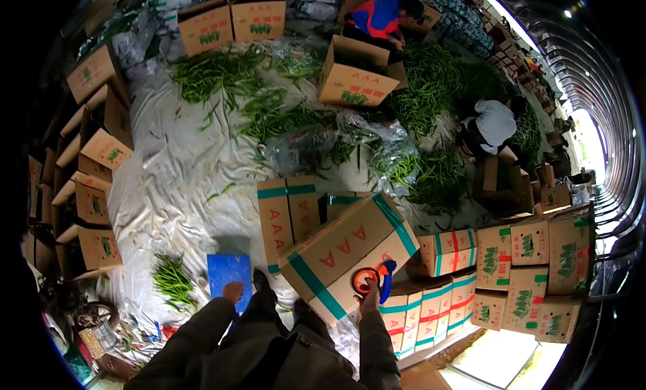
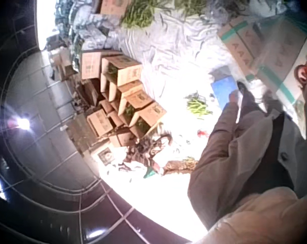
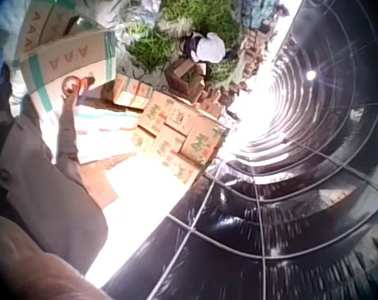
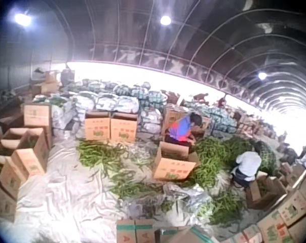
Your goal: The person packs green beans into cardboard boxes, seals them with tape, and moves them aside. They repeat this process with multiple boxes, occasionally using a digital scale to weigh the beans before packing.
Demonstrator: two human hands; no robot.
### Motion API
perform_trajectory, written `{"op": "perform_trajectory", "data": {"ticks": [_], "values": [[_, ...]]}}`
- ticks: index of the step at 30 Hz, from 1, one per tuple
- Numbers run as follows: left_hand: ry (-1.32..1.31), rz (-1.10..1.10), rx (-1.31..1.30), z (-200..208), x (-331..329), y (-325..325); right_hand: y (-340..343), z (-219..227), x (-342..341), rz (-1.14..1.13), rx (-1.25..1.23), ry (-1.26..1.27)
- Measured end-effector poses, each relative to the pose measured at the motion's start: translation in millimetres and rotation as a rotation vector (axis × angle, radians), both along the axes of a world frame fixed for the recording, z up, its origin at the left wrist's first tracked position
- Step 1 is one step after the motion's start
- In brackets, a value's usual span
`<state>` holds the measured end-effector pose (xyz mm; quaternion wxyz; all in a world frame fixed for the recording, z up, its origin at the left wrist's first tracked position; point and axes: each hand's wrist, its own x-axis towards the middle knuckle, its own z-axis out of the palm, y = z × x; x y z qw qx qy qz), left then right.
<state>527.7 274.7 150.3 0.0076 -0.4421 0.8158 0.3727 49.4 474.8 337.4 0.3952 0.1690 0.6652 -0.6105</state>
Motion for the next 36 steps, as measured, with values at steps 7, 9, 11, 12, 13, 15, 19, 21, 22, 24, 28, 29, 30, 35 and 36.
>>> {"op": "perform_trajectory", "data": {"ticks": [7,9,11,12,13,15,19,21,22,24,28,29,30,35,36], "values": [[0.08,1.384,0.799,58.1,73.9,17.5,-35.8,-24.3,-20.2,0.17,0.241,0.251],[0.027,1.376,0.788,72.4,123.0,32.3,-49.3,-38.5,-7.3,0.135,0.325,0.164],[0.052,1.41,0.959,66.3,164.9,47.3,-54.6,-66.1,-12.8,0.024,0.161,0.208],[0.014,1.389,0.94,59.9,153.7,61.6,-49.3,-75.9,-30.5,0.06,0.099,0.295],[-0.061,1.344,0.995,64.6,149.3,72.2,-40.7,-80.9,-35.0,0.054,0.116,0.209],[-0.093,1.243,1.081,59.1,110.1,75.6,-25.6,-81.3,-77.7,0.177,-0.101,0.305],[-0.123,1.089,0.957,84.3,135.9,74.1,-50.8,-79.7,-31.7,0.215,-0.121,0.074],[-0.083,0.819,0.677,92.2,146.2,71.8,-94.8,-70.6,-12.9,0.288,0.028,0.052],[-0.038,0.741,0.58,93.1,147.8,66.2,-120.8,-64.5,-8.6,0.34,0.068,0.05],[0.058,0.934,0.774,92.2,93.9,29.2,-174.8,-22.8,-27.5,0.417,0.111,0.158],[0.146,1.206,0.745,105.1,126.6,31.1,-248.6,-29.3,27.9,0.636,0.136,0.087],[0.148,1.216,0.744,102.3,127.7,28.0,-263.9,-23.5,33.7,0.678,0.134,0.087],[0.14,1.224,0.742,98.7,131.4,26.9,-279.2,-18.7,43.0,0.716,0.13,0.084],[-0.164,0.718,0.598,68.5,173.2,32.4,-331.8,-0.7,86.3,0.867,0.124,0.065],[-0.087,0.934,0.755,61.3,183.4,32.2,-339.0,0.2,95.3,0.891,0.127,0.054]]}}
